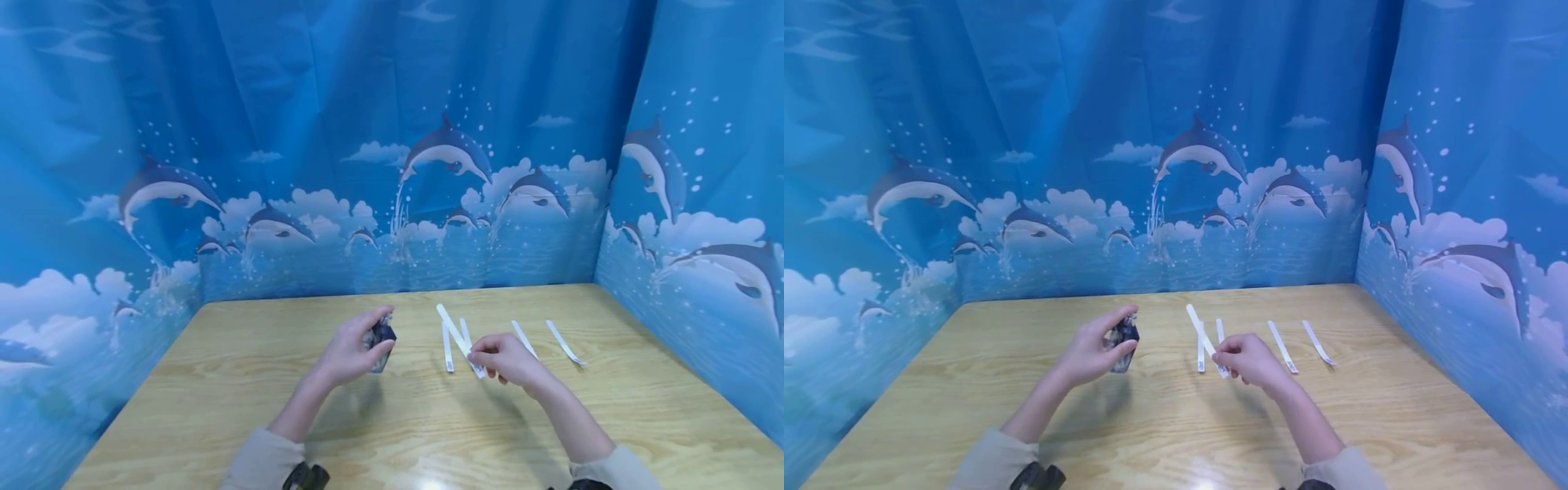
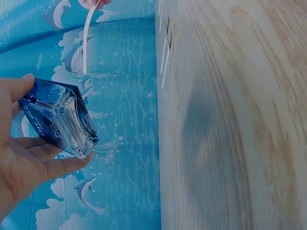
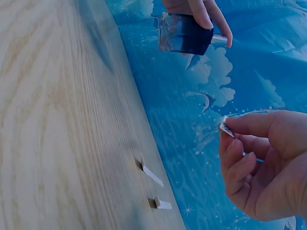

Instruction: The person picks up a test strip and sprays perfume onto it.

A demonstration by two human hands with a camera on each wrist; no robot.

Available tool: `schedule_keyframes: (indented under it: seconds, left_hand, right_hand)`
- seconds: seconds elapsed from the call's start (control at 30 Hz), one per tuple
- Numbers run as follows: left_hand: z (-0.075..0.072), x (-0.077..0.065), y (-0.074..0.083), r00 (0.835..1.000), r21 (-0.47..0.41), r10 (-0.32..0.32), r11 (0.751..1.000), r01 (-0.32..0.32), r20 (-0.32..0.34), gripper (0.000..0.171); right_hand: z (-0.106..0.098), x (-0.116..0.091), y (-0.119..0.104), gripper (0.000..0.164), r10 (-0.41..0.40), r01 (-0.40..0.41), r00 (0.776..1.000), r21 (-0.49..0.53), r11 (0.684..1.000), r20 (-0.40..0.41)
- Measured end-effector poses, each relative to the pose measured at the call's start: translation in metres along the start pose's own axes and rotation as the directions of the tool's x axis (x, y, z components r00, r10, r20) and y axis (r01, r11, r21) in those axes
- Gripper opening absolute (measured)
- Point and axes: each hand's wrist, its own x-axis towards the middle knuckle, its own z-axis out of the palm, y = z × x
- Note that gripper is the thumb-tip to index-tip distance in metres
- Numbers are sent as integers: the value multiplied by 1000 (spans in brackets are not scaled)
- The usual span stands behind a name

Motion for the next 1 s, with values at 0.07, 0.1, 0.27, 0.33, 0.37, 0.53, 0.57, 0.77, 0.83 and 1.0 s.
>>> schedule_keyframes:
  seconds: [0.07,0.1,0.27,0.33,0.37,0.53,0.57,0.77,0.83,1.0]
  left_hand:
    - [1,0,1,1000,16,10,1000,-10,-3,52]
    - [1,1,1,1000,24,14,1000,-14,-4,52]
    - [3,1,2,999,28,45,999,-45,-7,52]
    - [4,2,2,999,23,52,998,-52,-6,52]
    - [4,2,2,999,22,53,998,-53,-5,52]
    - [5,2,3,999,28,33,999,-33,-3,53]
    - [5,2,3,1000,30,28,999,-28,-5,53]
    - [5,3,5,1000,50,27,998,-26,-12,53]
    - [5,3,6,999,75,38,997,-38,0,53]
    - [5,4,9,996,118,80,989,-84,44,51]
  right_hand:
    - [1,-2,-2,15,-12,12,1000,-15,1000,11]
    - [2,-3,-2,15,-16,16,1000,-18,1000,17]
    - [5,-7,-6,14,-26,27,998,-17,1000,53]
    - [6,-9,-7,14,-29,30,997,-15,999,69]
    - [7,-9,-8,14,-30,31,997,-13,999,75]
    - [9,-10,-12,15,-48,47,992,7,999,119]
    - [10,-10,-13,16,-50,50,990,11,999,128]
    - [13,-10,-17,17,-73,71,986,15,997,151]
    - [15,-9,-18,16,-76,76,986,6,997,148]
    - [19,-7,-20,15,-70,73,988,-19,997,137]
